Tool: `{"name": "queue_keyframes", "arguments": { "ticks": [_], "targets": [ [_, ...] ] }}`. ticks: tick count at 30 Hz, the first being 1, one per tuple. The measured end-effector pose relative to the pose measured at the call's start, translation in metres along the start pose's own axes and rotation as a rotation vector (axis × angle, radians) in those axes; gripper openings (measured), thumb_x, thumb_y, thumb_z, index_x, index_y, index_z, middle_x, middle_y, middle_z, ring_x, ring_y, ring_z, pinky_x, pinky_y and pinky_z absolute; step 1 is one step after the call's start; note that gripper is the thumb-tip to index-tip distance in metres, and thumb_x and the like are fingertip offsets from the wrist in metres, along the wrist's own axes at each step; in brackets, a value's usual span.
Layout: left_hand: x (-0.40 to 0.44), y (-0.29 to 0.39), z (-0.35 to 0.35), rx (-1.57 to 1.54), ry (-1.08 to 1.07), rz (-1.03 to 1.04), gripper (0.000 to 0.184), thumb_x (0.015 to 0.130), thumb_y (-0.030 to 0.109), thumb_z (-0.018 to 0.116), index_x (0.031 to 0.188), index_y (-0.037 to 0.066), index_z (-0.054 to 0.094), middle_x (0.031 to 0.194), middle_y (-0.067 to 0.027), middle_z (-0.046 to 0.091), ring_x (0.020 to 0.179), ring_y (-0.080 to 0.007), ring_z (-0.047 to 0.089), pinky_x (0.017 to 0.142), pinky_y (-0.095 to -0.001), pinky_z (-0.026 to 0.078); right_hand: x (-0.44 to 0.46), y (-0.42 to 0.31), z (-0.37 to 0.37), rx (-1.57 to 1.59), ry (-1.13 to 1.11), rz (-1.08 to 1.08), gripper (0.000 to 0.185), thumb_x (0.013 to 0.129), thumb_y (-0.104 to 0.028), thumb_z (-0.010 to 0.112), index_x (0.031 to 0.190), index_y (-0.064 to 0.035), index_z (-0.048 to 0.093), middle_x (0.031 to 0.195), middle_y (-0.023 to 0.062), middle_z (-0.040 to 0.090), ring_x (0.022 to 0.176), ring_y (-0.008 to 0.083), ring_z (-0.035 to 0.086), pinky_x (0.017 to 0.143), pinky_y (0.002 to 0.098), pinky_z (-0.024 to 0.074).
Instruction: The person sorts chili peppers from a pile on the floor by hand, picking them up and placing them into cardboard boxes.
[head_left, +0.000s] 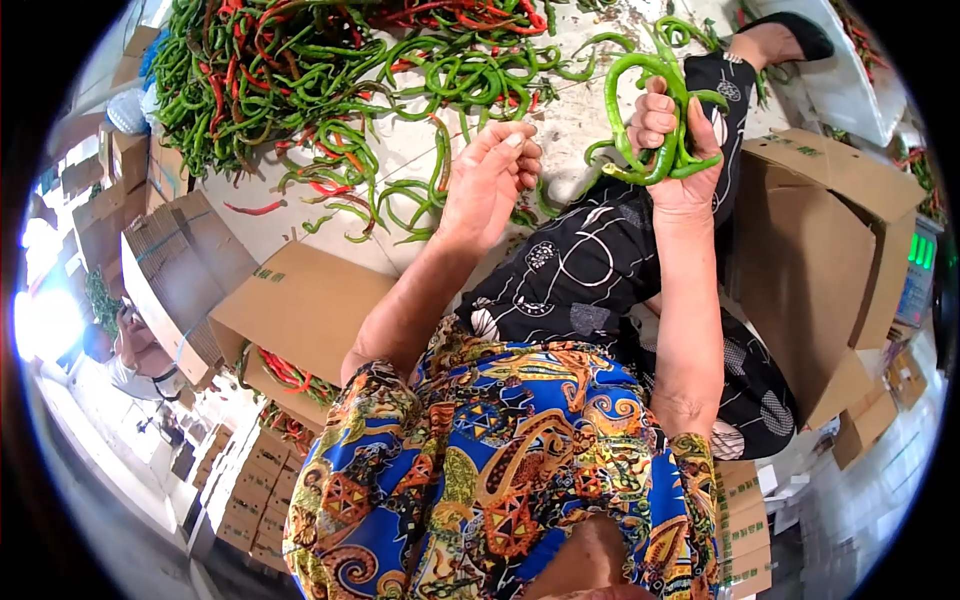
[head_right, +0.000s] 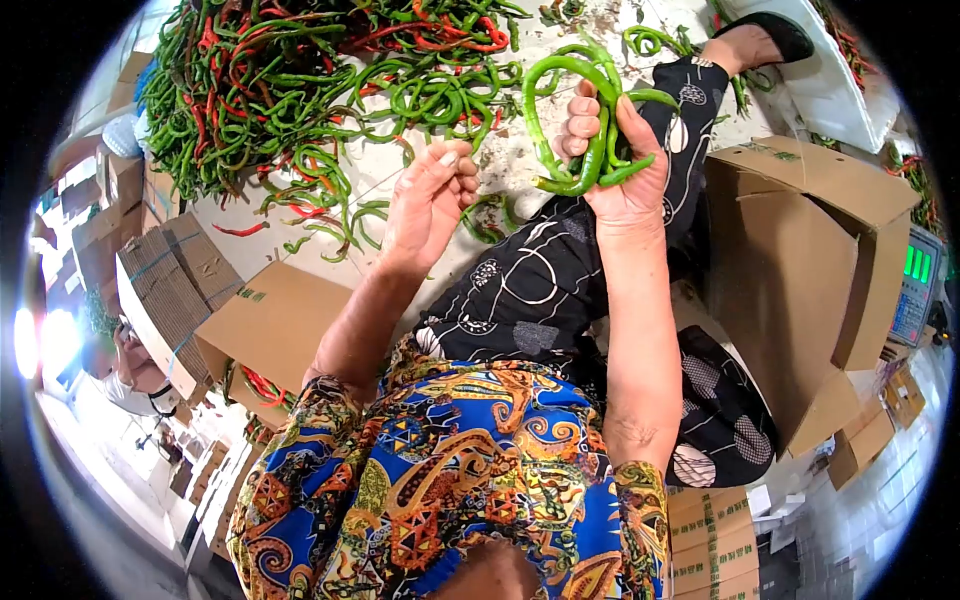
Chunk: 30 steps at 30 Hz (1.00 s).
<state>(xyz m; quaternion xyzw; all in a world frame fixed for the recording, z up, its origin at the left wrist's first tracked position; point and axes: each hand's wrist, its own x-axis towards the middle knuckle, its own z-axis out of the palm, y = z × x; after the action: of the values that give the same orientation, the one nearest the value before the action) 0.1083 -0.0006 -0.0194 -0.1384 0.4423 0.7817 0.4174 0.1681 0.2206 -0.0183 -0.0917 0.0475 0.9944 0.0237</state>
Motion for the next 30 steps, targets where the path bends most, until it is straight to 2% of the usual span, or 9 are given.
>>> {"name": "queue_keyframes", "arguments": {
  "ticks": [5,8,12,17,21,22,24,26,30],
  "targets": [
    [-0.015,-0.005,0.041,0.142,-0.180,-0.018,0.022,0.089,0.010,0.061,0.109,0.002,0.057,0.095,-0.0062,0.063,0.078,-0.0124,0.060,0.067,-0.0229,0.048,-0.009,0.012,0.006,-0.018,0.048,-0.052,0.038,0.089,-0.017,0.061,0.118,0.0056,0.050,0.095,0.0087,0.055,0.082,0.0183,0.056,0.074,0.0321,0.0498],
    [-0.019,-0.011,0.059,0.227,-0.232,-0.006,0.019,0.085,0.007,0.067,0.101,0.001,0.060,0.087,-0.0043,0.062,0.070,-0.0081,0.058,0.060,-0.0198,0.047,-0.015,0.016,0.006,-0.334,0.224,-0.130,0.036,0.084,-0.011,0.065,0.115,0.0039,0.054,0.101,0.0116,0.061,0.086,0.0200,0.062,0.075,0.0331,0.0532],
    [-0.025,0.002,0.064,0.566,-0.134,0.287,0.019,0.083,0.004,0.069,0.099,0.000,0.060,0.086,-0.0041,0.061,0.069,-0.0058,0.055,0.061,-0.0191,0.045,-0.026,0.012,0.016,-0.741,0.510,-0.178,0.032,0.081,-0.009,0.069,0.109,0.0011,0.057,0.093,0.0075,0.063,0.080,0.0154,0.062,0.073,0.0251,0.0502],
    [-0.005,0.006,0.031,0.939,-0.014,0.516,0.017,0.078,0.004,0.071,0.092,0.001,0.063,0.083,-0.0020,0.060,0.069,-0.0058,0.053,0.061,-0.0214,0.045,-0.044,-0.003,0.019,-0.387,0.348,-0.023,0.031,0.084,-0.005,0.062,0.113,0.0039,0.052,0.084,0.0062,0.054,0.068,0.0118,0.048,0.062,0.0263,0.0412],
    [0.021,-0.037,-0.017,1.002,0.018,0.539,0.020,0.074,0.000,0.069,0.093,0.003,0.065,0.085,-0.0052,0.062,0.072,-0.0113,0.059,0.066,-0.0247,0.050,-0.055,-0.010,0.022,-0.234,0.244,-0.087,0.038,0.083,-0.006,0.061,0.118,0.0057,0.051,0.085,0.0074,0.051,0.069,0.0135,0.045,0.062,0.0284,0.0358],
    [0.023,-0.056,-0.027,1.070,0.038,0.518,0.020,0.072,-0.001,0.068,0.091,0.003,0.064,0.085,-0.0071,0.062,0.074,-0.0152,0.060,0.066,-0.0266,0.051,-0.056,-0.013,0.024,-0.349,0.245,-0.108,0.039,0.085,-0.005,0.061,0.121,0.0065,0.051,0.089,0.0095,0.055,0.073,0.0146,0.051,0.064,0.0288,0.0415],
    [0.020,-0.074,-0.022,1.127,-0.175,0.809,0.024,0.068,-0.004,0.065,0.091,0.004,0.062,0.084,-0.0130,0.058,0.074,-0.0286,0.058,0.064,-0.0346,0.049,-0.054,-0.009,0.030,-0.613,0.425,-0.101,0.039,0.086,-0.005,0.060,0.122,0.0069,0.050,0.096,0.0124,0.059,0.080,0.0168,0.058,0.069,0.0292,0.0480],
    [0.025,-0.081,-0.019,1.240,-0.260,0.616,0.025,0.067,-0.002,0.063,0.090,0.006,0.060,0.080,-0.0135,0.053,0.076,-0.0342,0.057,0.066,-0.0412,0.048,-0.051,0.002,0.029,-0.700,0.486,-0.120,0.039,0.087,-0.006,0.060,0.124,0.0044,0.051,0.102,0.0133,0.061,0.086,0.0178,0.060,0.075,0.0293,0.0504],
    [0.044,-0.103,-0.064,1.449,-0.420,0.429,0.024,0.073,0.009,0.064,0.097,0.008,0.061,0.085,-0.0142,0.055,0.081,-0.0356,0.058,0.072,-0.0417,0.049,-0.043,-0.022,0.011,-0.378,0.221,-0.263,0.051,0.084,-0.001,0.059,0.131,0.0024,0.041,0.111,0.0143,0.057,0.094,0.0225,0.057,0.090,0.0370,0.0437]
  ]
}}
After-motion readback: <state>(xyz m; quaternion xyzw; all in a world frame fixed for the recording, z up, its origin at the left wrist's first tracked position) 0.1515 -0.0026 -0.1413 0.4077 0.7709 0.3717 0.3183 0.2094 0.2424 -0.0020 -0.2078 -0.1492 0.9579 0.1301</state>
